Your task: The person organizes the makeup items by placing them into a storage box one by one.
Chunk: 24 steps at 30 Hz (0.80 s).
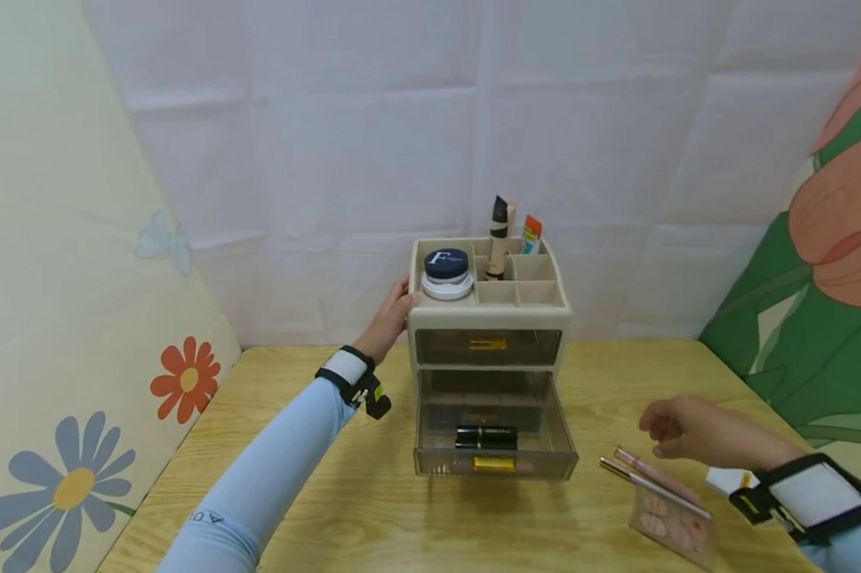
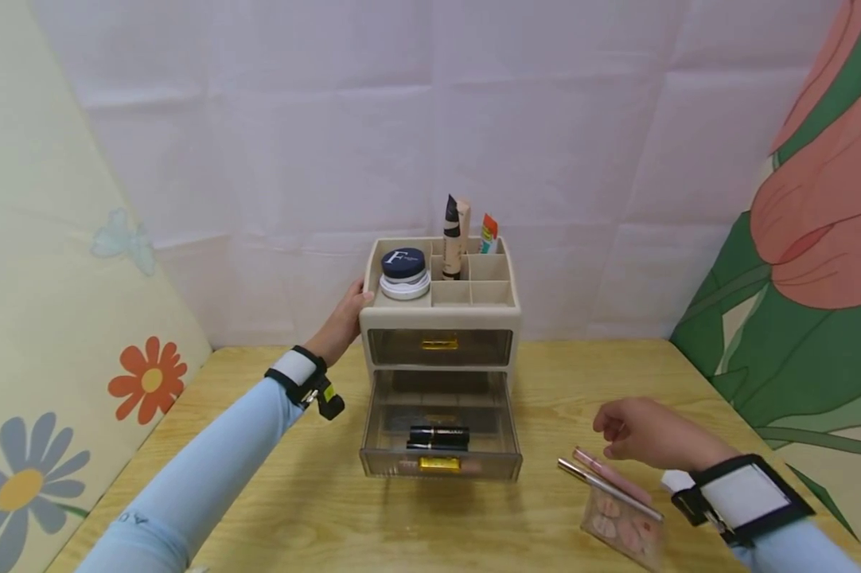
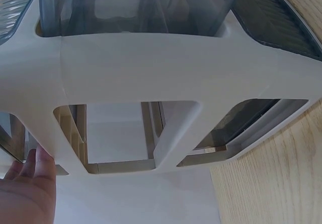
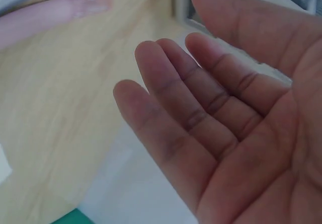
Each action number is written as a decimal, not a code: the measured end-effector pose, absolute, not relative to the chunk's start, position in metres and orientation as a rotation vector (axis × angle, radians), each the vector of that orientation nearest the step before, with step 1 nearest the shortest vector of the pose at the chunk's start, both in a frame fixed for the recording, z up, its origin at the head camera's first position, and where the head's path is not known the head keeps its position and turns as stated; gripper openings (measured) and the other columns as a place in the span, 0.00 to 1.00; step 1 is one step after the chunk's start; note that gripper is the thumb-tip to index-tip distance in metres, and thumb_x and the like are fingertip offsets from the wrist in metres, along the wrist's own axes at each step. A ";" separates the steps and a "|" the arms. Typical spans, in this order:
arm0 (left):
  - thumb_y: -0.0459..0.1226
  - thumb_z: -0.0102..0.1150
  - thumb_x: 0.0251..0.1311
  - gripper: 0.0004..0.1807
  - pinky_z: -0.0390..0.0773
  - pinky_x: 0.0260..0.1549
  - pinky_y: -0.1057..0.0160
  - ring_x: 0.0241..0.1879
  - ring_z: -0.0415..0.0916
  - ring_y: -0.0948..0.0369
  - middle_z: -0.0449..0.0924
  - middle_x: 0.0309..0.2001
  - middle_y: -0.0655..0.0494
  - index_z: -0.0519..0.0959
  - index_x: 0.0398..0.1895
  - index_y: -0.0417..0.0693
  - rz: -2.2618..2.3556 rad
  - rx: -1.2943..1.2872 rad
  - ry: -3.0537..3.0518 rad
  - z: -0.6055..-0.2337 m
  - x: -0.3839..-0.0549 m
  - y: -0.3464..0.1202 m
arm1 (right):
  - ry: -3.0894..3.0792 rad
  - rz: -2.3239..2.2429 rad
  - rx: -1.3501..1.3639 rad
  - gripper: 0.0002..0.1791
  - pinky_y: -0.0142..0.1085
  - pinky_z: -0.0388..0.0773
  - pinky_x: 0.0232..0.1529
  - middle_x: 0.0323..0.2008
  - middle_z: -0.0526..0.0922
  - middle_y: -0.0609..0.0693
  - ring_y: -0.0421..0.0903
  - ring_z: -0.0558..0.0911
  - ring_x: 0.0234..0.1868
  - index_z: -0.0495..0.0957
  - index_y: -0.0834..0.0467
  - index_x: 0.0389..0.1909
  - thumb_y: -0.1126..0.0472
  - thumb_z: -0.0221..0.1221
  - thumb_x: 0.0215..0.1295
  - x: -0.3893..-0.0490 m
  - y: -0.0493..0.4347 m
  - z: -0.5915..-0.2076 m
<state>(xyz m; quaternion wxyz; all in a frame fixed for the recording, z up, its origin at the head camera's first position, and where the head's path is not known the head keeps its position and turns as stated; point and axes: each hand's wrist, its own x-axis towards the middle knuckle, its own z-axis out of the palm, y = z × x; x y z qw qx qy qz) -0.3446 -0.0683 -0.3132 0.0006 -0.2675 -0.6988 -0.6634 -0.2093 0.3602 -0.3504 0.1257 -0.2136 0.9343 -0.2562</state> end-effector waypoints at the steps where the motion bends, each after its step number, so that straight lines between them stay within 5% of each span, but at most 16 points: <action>1: 0.48 0.40 0.65 0.38 0.66 0.57 0.49 0.62 0.62 0.49 0.54 0.71 0.43 0.46 0.76 0.46 -2.084 -0.839 -2.194 -0.313 -0.345 -0.069 | 2.728 -0.743 -0.615 0.13 0.36 0.77 0.34 0.37 0.80 0.51 0.43 0.79 0.36 0.77 0.66 0.42 0.66 0.66 0.57 -0.209 0.361 -0.354; 9: 0.47 0.39 0.65 0.38 0.65 0.58 0.47 0.62 0.61 0.49 0.53 0.71 0.43 0.46 0.76 0.45 -2.091 -0.842 -2.192 -0.312 -0.343 -0.068 | 2.806 -0.714 -0.674 0.10 0.35 0.76 0.31 0.33 0.79 0.50 0.37 0.77 0.32 0.77 0.65 0.37 0.72 0.65 0.54 -0.212 0.365 -0.379; 24: 0.47 0.39 0.66 0.37 0.61 0.61 0.45 0.64 0.58 0.49 0.52 0.71 0.42 0.47 0.76 0.45 -2.108 -0.848 -2.192 -0.311 -0.342 -0.069 | 2.817 -0.682 -0.433 0.07 0.39 0.74 0.32 0.30 0.78 0.46 0.44 0.76 0.32 0.79 0.59 0.34 0.68 0.66 0.55 -0.223 0.365 -0.410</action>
